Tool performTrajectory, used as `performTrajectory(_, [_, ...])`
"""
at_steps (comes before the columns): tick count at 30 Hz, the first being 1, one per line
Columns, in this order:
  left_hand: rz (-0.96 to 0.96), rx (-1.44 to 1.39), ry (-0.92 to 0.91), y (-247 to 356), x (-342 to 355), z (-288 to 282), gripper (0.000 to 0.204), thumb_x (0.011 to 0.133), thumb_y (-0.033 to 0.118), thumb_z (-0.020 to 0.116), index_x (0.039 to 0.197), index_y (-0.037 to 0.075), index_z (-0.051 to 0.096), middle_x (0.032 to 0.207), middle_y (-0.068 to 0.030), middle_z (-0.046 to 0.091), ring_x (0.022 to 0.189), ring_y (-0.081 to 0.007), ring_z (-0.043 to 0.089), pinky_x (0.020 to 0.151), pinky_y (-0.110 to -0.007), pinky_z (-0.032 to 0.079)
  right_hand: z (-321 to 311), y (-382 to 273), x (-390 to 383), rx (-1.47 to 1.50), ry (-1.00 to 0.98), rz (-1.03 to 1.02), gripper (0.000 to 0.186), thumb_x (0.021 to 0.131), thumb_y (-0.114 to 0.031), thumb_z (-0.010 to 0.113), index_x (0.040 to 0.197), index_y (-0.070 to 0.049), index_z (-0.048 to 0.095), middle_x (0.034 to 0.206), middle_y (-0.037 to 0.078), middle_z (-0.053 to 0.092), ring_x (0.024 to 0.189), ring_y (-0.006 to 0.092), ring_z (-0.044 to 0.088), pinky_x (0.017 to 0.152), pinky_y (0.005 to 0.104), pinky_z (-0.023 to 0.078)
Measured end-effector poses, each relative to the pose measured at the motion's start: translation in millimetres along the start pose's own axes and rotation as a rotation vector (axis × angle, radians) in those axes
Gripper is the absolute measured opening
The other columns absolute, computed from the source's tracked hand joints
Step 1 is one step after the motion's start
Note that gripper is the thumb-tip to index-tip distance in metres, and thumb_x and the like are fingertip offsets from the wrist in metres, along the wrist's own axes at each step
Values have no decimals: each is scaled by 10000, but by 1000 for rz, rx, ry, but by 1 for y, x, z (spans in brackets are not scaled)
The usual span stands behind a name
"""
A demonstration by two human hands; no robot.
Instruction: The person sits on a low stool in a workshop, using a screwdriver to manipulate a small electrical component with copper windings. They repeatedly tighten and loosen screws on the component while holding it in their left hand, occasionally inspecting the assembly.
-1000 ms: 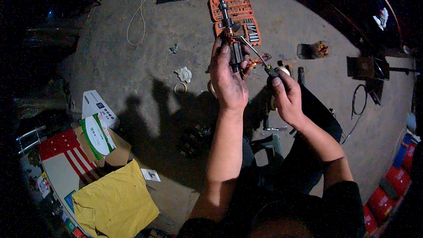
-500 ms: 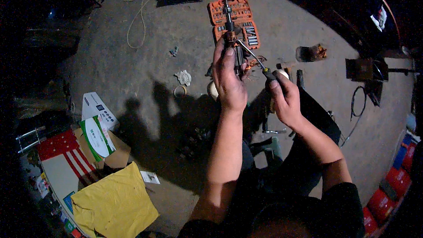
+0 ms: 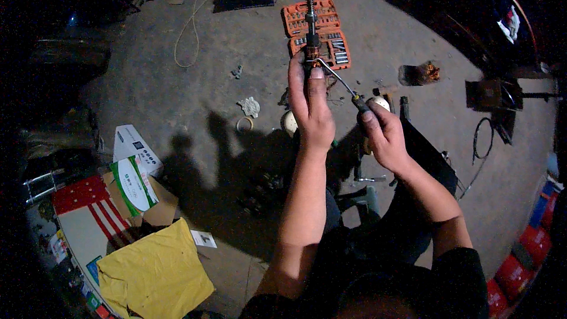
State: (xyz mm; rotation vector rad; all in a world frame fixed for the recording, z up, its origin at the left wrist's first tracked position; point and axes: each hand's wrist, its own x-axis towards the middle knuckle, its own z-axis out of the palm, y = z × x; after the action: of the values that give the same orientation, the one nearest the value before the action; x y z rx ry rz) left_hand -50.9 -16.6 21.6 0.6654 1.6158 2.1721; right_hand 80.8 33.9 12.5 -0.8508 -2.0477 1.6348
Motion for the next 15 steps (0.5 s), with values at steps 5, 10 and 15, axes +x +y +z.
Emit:
performTrajectory(5, [110,133,28,-1,2,1,291,916,158,398,1154,-9,406,963,-91,535,835,-146,489,736,-276,410,-8,-8,4,-62,-73,30,284,914,-217,443,798,38,489,592,82,463,563,135,411,521,301,369])
performTrajectory(10, [206,212,31,-10,4,-3,249,906,176,405,1073,-8,423,892,-90,517,762,-152,471,682,-282,395,-15,-19,6,-25,-137,127,301,913,-231,453,787,40,489,580,96,464,549,147,399,514,314,362])
performTrajectory(15, [164,211,50,-6,1,-1,269,911,207,396,1071,-7,423,905,-97,513,799,-159,472,719,-291,392,-19,-13,4,-87,-222,124,300,906,-235,468,794,42,496,582,96,457,550,153,401,515,321,363])
